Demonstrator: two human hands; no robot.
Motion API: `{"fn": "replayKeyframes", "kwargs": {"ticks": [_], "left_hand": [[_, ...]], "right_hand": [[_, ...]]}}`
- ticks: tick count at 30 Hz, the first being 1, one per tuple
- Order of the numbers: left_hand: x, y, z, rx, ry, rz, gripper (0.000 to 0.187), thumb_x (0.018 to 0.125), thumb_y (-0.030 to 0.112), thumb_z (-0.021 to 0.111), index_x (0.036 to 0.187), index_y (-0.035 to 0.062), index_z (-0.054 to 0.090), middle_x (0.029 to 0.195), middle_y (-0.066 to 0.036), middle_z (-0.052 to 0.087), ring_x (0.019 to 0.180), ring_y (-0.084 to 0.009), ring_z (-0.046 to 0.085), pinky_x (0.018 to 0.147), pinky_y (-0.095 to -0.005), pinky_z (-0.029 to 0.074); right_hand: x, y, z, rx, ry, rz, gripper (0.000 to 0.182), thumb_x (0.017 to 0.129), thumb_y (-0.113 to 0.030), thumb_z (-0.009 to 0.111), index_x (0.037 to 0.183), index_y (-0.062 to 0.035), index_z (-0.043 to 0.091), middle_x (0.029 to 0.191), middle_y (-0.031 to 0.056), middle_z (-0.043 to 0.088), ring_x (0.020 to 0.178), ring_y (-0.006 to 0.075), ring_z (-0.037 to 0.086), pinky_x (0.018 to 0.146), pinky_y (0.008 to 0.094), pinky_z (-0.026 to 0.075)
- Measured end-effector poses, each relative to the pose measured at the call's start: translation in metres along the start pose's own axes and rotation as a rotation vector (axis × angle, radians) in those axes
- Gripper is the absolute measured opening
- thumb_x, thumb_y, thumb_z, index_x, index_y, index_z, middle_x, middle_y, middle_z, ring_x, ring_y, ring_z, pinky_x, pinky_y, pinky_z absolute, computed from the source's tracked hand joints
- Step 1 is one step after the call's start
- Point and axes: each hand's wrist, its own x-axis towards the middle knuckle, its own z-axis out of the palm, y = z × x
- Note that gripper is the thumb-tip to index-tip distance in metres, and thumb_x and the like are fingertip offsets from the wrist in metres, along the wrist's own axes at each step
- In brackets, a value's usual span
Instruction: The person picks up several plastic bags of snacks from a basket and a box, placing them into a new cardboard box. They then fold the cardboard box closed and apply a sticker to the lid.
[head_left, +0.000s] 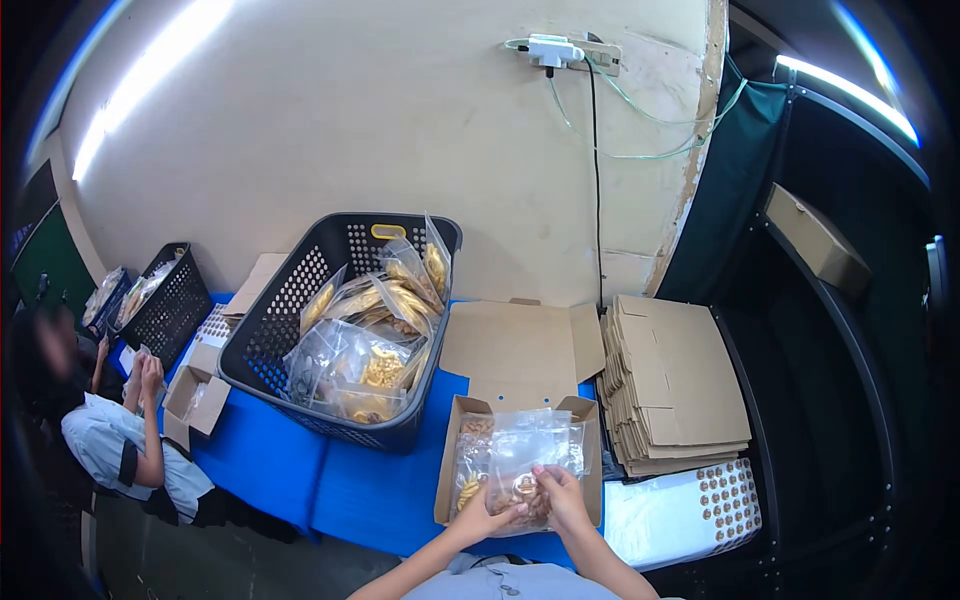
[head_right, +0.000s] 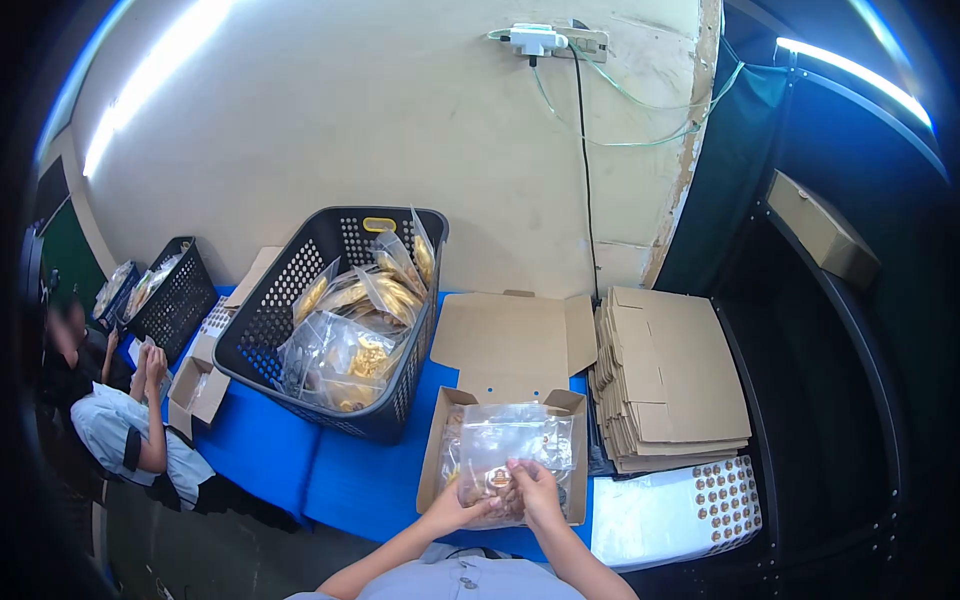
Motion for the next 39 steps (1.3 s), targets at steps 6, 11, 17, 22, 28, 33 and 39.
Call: {"fn": "replayKeyframes", "kwargs": {"ticks": [6,11,17,22,28,33,39], "left_hand": [[0.008,-0.031,-0.005,-0.214,0.097,-0.245,0.041,0.092,0.028,0.059,0.121,-0.0003,0.052,0.095,-0.011,0.064,0.086,-0.0142,0.061,0.077,-0.0278,0.05],[0.012,0.002,-0.02,-0.29,0.014,-0.65,0.067,0.093,0.06,0.034,0.13,0.0044,0.041,0.087,-0.014,0.064,0.047,-0.0174,0.06,0.04,-0.024,0.049],[0.016,-0.008,-0.038,-0.289,-0.113,-0.578,0.086,0.087,0.073,0.016,0.136,0.0038,0.031,0.096,-0.018,0.063,0.049,-0.0158,0.057,0.042,-0.0233,0.049],[0.013,-0.005,-0.032,-0.331,-0.159,-0.579,0.076,0.09,0.066,0.033,0.138,0.0067,0.032,0.102,-0.016,0.061,0.062,-0.0156,0.061,0.05,-0.0243,0.052],[0.02,-0.065,-0.035,-0.029,0.067,-0.32,0.055,0.093,0.045,0.049,0.132,0.0068,0.042,0.115,-0.018,0.058,0.09,-0.0255,0.063,0.079,-0.033,0.052],[0.009,-0.101,-0.053,0.764,-0.086,-0.196,0.059,0.086,0.033,0.057,0.136,0.005,0.041,0.144,-0.026,0.029,0.132,-0.0431,0.03,0.108,-0.0469,0.029],[-0.007,-0.107,-0.047,0.909,-0.18,-0.234,0.065,0.087,0.036,0.053,0.142,0.0058,0.033,0.151,-0.025,0.014,0.134,-0.0485,0.024,0.111,-0.0477,0.023]], "right_hand": [[0.003,-0.001,-0.025,-0.286,-0.245,0.131,0.038,0.094,-0.027,0.055,0.122,-0.0025,0.049,0.102,0.0059,0.063,0.093,0.0107,0.057,0.07,0.0286,0.049],[0.001,-0.002,-0.027,-0.198,-0.241,0.157,0.031,0.095,-0.032,0.054,0.108,-0.0045,0.054,0.07,0.0033,0.059,0.044,0.0091,0.051,0.035,0.018,0.035],[0.022,0.0,-0.055,-0.069,-0.166,0.234,0.023,0.093,-0.028,0.057,0.091,-0.0053,0.056,0.065,0.0003,0.056,0.043,0.0078,0.046,0.036,0.0198,0.032],[0.021,0.008,-0.056,-0.059,-0.142,0.244,0.023,0.093,-0.028,0.058,0.088,-0.0056,0.057,0.065,0.0002,0.055,0.046,0.0082,0.049,0.038,0.021,0.036],[0.022,0.049,-0.063,-0.14,-0.219,0.245,0.034,0.092,-0.029,0.058,0.113,-0.0031,0.05,0.072,0.0052,0.06,0.051,0.0114,0.057,0.043,0.0223,0.043],[0.026,0.102,-0.078,-0.874,-0.144,0.056,0.084,0.087,-0.032,0.063,0.147,-0.0099,0.009,0.089,0.0274,0.063,0.078,0.0331,0.067,0.068,0.037,0.053],[-0.001,0.061,-0.045,-1.357,-0.218,0.162,0.076,0.085,-0.035,0.058,0.147,-0.0141,0.02,0.109,0.0284,0.06,0.099,0.0457,0.058,0.087,0.0493,0.046]]}}
